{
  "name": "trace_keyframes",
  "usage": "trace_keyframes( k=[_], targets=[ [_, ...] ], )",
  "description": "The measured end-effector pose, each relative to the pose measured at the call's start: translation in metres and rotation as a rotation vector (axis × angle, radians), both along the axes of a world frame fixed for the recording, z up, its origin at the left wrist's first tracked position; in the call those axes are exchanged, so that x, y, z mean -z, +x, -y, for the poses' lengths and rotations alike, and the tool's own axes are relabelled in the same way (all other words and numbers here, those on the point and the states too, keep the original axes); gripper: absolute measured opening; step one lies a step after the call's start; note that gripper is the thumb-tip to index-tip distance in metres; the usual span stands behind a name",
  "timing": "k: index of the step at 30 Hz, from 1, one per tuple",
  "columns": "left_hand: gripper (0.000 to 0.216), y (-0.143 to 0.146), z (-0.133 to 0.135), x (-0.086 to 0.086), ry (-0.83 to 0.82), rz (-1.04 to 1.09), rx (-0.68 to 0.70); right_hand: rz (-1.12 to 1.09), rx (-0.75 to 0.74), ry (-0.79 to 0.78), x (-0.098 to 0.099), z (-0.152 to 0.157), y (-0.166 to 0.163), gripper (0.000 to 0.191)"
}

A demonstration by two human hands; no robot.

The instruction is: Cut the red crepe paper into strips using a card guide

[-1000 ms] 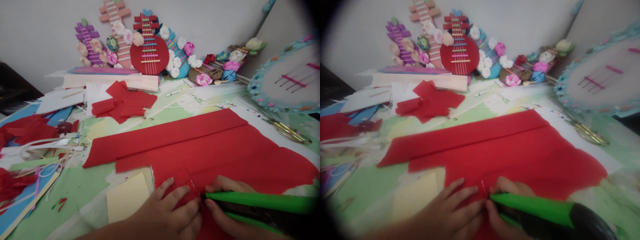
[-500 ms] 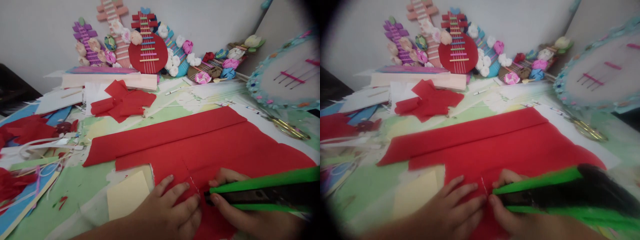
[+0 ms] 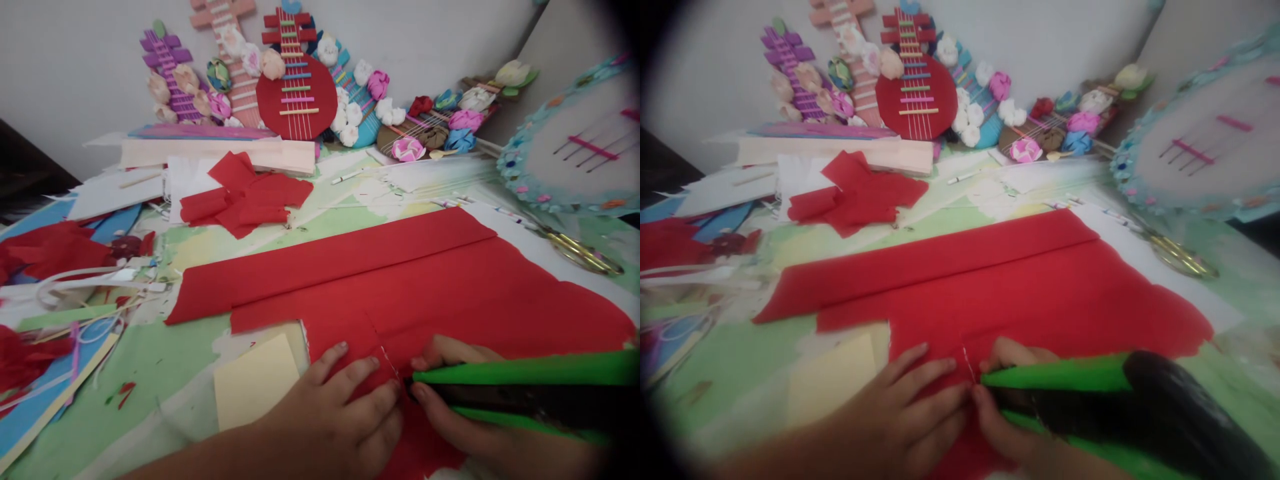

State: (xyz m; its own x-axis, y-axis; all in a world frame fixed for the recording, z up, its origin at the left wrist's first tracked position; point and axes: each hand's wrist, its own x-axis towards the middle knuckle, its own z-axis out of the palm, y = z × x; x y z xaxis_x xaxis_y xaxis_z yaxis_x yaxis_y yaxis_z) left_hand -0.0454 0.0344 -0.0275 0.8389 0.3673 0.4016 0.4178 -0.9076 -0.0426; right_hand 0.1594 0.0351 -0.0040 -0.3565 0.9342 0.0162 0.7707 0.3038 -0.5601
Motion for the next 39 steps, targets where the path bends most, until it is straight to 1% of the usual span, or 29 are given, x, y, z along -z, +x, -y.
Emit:
trace_keyframes(
  k=[5,15,19,22,25,29,33,39],
  targets=[
    [0.023,0.0,0.0,0.001,-0.012,-0.013,0.007,0.009,0.009,0.03,0.0,-0.001,-0.002,0.012],
    [0.026,0.0,0.002,-0.001,-0.029,-0.02,0.004,-0.02,0.009,-0.056,-0.006,-0.003,-0.004,0.013],
    [0.026,-0.001,0.001,-0.001,-0.023,-0.035,0.006,-0.03,0.041,-0.04,-0.006,-0.001,-0.005,0.014],
    [0.025,0.0,0.0,0.0,-0.011,-0.028,0.008,-0.076,0.06,-0.011,-0.005,-0.001,-0.004,0.01],
    [0.023,0.0,0.0,0.001,-0.013,-0.009,0.009,-0.152,0.038,-0.011,-0.009,-0.003,-0.002,0.005],
    [0.022,-0.001,0.0,0.0,-0.01,-0.016,0.011,-0.23,-0.048,-0.108,-0.014,-0.005,0.002,0.005],
    [0.021,0.0,-0.001,0.0,0.001,0.008,0.006,-0.144,-0.087,-0.139,-0.013,-0.003,0.004,0.005],
    [0.022,0.002,-0.002,-0.001,0.001,0.037,-0.005,-0.089,-0.07,-0.124,-0.016,-0.004,-0.003,0.008]
  ],
)
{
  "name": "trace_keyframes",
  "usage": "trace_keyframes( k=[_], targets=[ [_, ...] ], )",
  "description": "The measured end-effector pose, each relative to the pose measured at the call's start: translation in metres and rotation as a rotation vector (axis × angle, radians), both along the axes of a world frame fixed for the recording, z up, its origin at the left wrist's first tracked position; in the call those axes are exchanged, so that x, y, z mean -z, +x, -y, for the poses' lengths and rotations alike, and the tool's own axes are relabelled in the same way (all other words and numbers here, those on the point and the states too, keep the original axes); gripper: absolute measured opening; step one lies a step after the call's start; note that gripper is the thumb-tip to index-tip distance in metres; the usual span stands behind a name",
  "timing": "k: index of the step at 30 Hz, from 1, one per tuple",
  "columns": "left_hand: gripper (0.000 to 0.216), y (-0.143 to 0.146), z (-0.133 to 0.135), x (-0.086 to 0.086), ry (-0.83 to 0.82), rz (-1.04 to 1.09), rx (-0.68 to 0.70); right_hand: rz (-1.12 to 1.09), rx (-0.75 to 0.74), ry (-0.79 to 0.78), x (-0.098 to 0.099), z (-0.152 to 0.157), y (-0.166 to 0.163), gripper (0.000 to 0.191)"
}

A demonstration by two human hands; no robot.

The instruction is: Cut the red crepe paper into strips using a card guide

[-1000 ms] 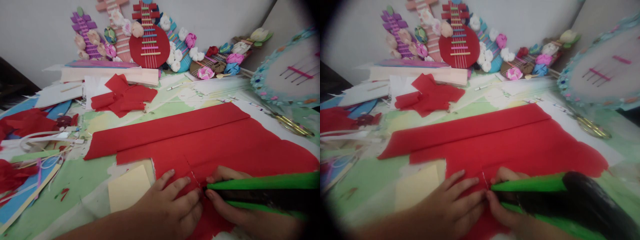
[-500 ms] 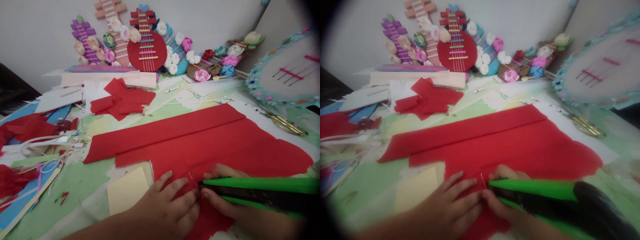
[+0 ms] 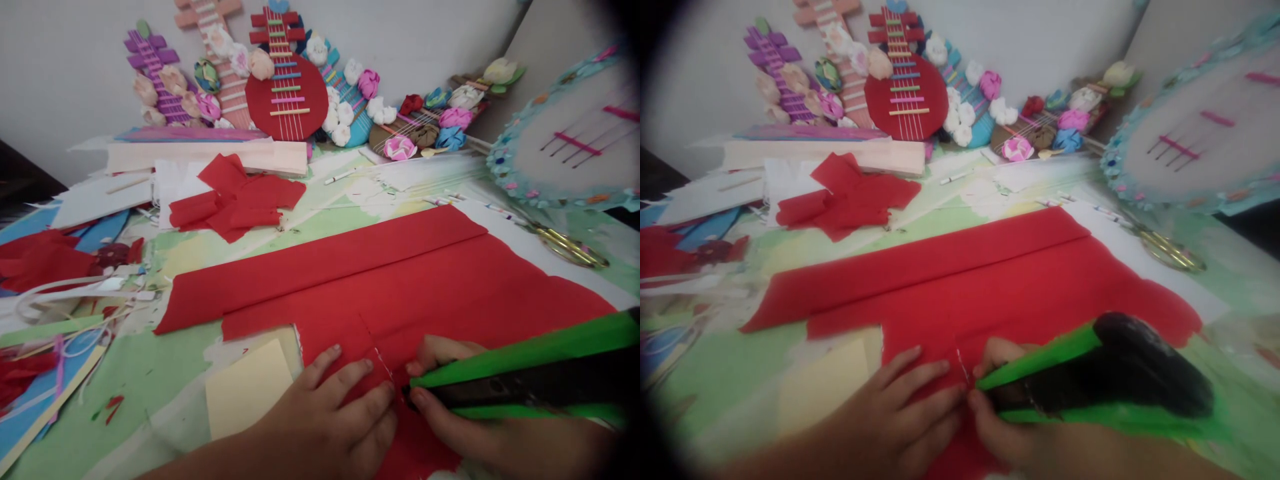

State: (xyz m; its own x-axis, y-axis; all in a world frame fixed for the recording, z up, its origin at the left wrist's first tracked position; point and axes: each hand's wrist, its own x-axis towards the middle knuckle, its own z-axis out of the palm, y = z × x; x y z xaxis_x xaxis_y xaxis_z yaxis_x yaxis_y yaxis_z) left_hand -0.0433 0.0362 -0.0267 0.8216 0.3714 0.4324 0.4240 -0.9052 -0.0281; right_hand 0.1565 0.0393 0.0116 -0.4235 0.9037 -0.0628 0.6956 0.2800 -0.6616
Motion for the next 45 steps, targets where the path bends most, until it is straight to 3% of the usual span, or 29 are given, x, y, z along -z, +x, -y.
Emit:
trace_keyframes(
  k=[10,21,27,33,45],
  targets=[
    [0.02,-0.002,0.002,0.002,-0.016,-0.02,0.004,0.091,-0.023,0.05,0.004,0.003,0.003,0.01],
    [0.021,-0.002,0.004,0.002,-0.022,-0.04,0.0,0.128,0.062,0.131,0.012,0.004,0.001,0.012],
    [0.021,-0.003,0.004,0.001,-0.031,-0.043,0.004,0.089,0.091,0.088,0.015,0.006,0.002,0.012],
    [0.023,-0.004,0.004,-0.001,-0.043,-0.065,0.003,0.105,0.029,0.092,0.02,0.007,0.006,0.009],
    [0.018,-0.001,0.002,0.002,0.014,0.003,-0.011,0.0,0.14,0.103,0.015,0.005,0.001,0.014]
  ],
)
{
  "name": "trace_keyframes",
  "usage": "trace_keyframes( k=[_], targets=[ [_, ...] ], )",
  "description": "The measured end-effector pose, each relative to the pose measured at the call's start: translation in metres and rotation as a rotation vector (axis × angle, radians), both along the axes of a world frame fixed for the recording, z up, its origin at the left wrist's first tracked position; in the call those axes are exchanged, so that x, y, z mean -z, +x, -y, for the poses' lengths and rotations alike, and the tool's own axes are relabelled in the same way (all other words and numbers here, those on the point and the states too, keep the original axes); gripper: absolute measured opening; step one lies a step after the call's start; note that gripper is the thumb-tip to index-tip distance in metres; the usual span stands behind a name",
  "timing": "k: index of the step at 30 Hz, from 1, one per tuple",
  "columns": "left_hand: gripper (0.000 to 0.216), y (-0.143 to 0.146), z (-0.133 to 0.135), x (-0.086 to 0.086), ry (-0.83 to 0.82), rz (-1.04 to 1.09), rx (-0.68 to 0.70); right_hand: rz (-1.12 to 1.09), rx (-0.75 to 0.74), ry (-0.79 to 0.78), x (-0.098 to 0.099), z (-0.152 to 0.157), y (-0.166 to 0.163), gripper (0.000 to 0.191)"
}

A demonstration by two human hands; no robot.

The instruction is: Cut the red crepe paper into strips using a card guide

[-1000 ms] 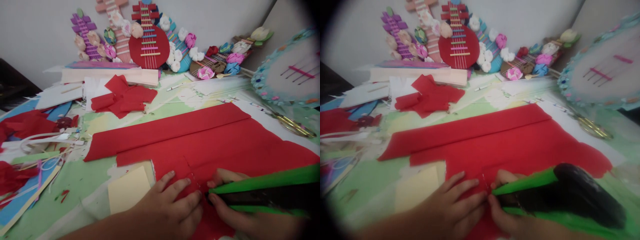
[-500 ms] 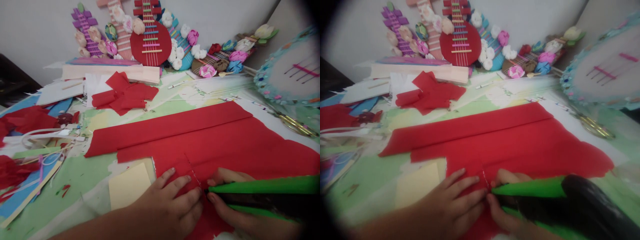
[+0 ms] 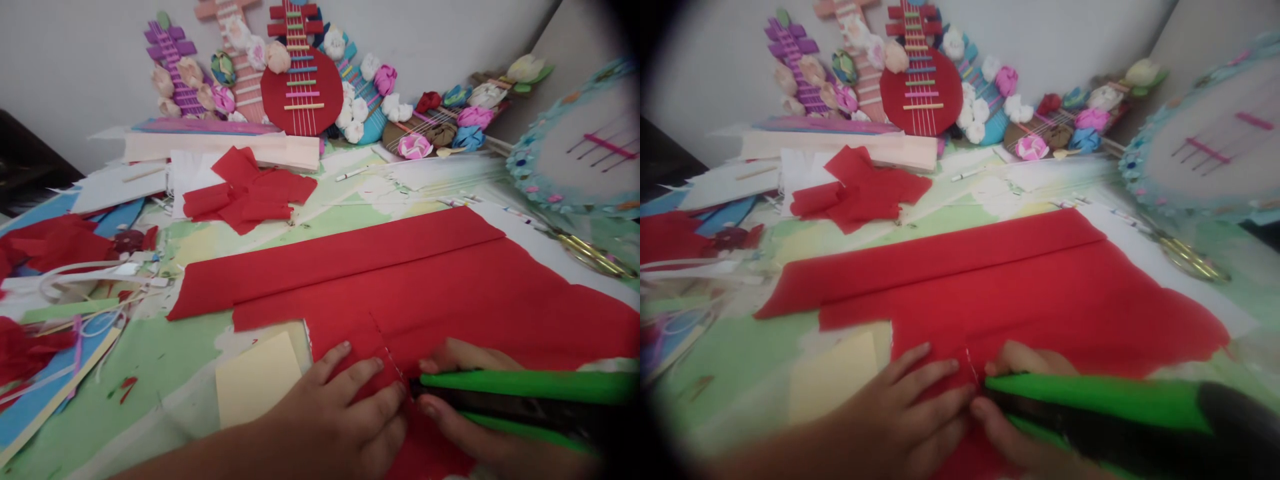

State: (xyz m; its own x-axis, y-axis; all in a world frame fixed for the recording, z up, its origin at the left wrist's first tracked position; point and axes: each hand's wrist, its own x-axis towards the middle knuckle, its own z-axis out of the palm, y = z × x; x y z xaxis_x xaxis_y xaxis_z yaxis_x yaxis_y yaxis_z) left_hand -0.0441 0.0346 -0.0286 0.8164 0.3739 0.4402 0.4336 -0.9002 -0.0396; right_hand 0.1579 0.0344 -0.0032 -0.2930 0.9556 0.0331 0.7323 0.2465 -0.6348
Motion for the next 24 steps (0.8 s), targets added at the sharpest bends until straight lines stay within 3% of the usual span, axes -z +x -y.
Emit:
trace_keyframes(
  k=[5,13,24],
  targets=[
    [0.02,0.0,-0.002,-0.001,-0.003,0.05,0.002,-0.055,-0.061,-0.089,-0.006,0.001,0.003,0.009],
    [0.018,0.001,-0.003,0.001,-0.011,0.053,-0.002,0.011,-0.027,0.014,0.003,0.003,0.006,0.008],
    [0.02,-0.001,0.0,0.0,-0.006,-0.003,0.006,0.05,-0.124,-0.04,0.007,0.004,0.011,0.006]
  ],
)
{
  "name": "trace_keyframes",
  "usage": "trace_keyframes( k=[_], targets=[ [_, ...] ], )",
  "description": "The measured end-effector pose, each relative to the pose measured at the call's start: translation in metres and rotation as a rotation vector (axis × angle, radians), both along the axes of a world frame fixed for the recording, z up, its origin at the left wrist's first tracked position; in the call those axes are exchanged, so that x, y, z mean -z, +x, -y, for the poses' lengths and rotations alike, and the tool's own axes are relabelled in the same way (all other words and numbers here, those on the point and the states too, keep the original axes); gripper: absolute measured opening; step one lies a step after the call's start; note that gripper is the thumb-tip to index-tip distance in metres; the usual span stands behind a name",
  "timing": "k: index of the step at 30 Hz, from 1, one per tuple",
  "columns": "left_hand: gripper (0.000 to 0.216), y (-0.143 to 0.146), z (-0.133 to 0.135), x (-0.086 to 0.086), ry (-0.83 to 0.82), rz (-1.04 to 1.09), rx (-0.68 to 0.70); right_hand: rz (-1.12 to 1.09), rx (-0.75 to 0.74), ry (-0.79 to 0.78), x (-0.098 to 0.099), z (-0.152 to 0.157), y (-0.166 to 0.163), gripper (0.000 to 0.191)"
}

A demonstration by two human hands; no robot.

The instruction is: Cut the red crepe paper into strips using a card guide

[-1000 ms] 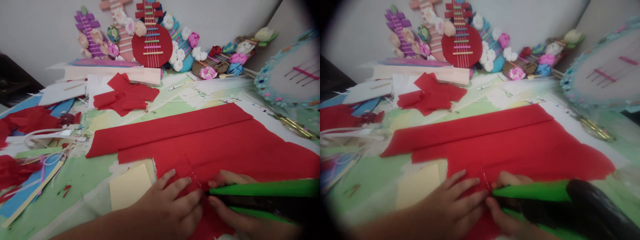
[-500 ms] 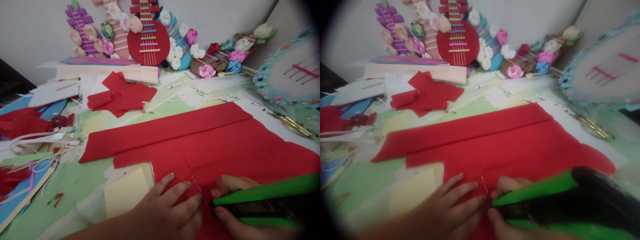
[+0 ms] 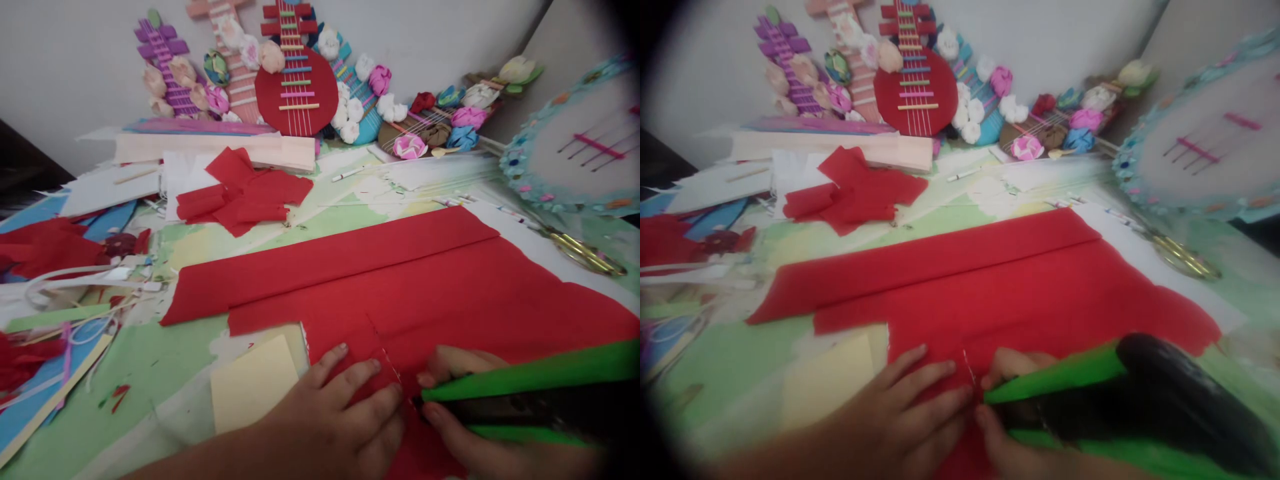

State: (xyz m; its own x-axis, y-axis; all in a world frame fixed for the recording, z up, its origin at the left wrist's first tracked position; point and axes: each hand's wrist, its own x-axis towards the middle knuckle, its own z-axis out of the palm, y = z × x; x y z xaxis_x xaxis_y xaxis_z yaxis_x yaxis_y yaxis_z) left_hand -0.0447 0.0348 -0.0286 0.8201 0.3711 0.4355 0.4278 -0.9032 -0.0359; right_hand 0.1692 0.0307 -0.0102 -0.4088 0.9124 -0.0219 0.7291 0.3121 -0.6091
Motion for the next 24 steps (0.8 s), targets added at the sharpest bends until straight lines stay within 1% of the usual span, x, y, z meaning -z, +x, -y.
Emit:
trace_keyframes(
  k=[5,7,15,19,24],
  targets=[
    [0.022,-0.0003,-0.0001,-0.001,-0.001,-0.004,-0.002,0.03,0.006,0.12,0.0035,0.0019,-0.0001,0.006],
    [0.022,0.0,-0.0006,-0.0012,0.003,-0.001,-0.004,0.028,0.012,0.143,0.0047,0.0017,-0.0004,0.006],
    [0.021,0.0012,-0.001,0.0007,0.008,0.034,-0.012,0.03,-0.024,0.089,0.0046,0.0006,0.0008,0.004],
    [0.021,0.001,-0.0003,0.0011,0.004,0.025,-0.008,0.066,0.021,0.186,0.0071,0.0022,0.0,0.004],
    [0.02,0.0008,-0.0003,0.0006,0.02,0.047,-0.013,0.099,-0.008,0.322,0.0096,0.0044,-0.0043,0.002]
  ],
)
